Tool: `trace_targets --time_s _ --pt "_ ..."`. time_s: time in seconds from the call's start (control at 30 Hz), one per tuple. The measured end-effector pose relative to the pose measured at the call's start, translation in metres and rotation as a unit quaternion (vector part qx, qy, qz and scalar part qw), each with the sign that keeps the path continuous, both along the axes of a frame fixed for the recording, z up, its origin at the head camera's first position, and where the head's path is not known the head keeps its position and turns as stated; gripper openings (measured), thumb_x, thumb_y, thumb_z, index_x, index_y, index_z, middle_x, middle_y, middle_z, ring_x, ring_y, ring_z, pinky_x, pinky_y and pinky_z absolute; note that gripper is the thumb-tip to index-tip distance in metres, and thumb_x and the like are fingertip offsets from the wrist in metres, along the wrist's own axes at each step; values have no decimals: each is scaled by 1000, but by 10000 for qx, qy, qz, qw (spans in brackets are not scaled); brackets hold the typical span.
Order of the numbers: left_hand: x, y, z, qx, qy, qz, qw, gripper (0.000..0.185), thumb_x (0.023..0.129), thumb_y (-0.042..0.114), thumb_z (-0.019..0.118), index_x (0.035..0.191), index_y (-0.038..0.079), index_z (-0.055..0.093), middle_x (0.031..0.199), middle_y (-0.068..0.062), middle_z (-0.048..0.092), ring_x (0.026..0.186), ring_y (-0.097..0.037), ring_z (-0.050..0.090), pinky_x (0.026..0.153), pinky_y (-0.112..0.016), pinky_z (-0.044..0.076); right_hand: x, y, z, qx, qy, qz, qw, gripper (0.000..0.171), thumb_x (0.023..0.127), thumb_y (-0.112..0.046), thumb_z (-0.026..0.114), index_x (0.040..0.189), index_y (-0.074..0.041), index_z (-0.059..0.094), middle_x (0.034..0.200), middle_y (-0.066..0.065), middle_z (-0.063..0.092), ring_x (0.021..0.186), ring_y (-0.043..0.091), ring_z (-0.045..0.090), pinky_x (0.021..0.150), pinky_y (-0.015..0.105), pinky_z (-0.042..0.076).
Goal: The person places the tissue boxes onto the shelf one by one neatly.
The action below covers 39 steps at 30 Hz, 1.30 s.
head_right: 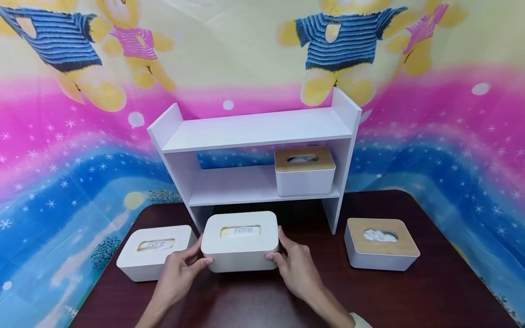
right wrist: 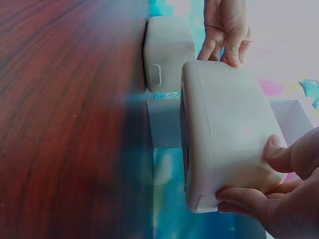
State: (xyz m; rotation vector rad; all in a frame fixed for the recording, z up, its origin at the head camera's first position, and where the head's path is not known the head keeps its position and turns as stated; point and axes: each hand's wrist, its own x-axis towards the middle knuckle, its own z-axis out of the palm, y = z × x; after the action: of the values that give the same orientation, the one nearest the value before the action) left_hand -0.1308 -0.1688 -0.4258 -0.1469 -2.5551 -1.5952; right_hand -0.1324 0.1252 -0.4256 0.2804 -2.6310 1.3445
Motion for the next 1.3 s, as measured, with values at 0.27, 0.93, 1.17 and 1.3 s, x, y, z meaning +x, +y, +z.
trace_targets --time_s 0.27,0.93,1.17,1.3 --pt "6 4 10 111 331 163 9993 64 91 11 84 149 4 59 143 -20 66 133 -23 60 93 -27 60 6 3 9 129 212 -86 9997 76 93 -25 82 159 -7 50 54 -11 47 44 -1 33 51 22 40" --pt "13 -1 52 -522 1035 514 9919 58 90 17 86 143 7 65 135 -18 71 124 -23 70 91 -32 63 6 1 49 152 450 129 9988 70 97 -32 77 159 -10 51 54 -9 45 39 5 35 43 23 36" --pt "10 -5 70 -393 836 456 9947 60 92 14 84 147 9 62 142 -16 66 124 -23 70 94 -37 62 0 -1 64 280 900 139 9955 70 96 -29 78 158 -8 52 56 -6 50 40 4 34 42 23 35" --pt "7 -6 79 -423 693 493 9955 61 94 13 83 150 11 59 149 -13 62 128 -22 68 95 -37 60 -3 -3 74 341 1035 107 9940 70 97 -28 78 159 -9 51 59 -5 52 40 6 34 43 24 35"
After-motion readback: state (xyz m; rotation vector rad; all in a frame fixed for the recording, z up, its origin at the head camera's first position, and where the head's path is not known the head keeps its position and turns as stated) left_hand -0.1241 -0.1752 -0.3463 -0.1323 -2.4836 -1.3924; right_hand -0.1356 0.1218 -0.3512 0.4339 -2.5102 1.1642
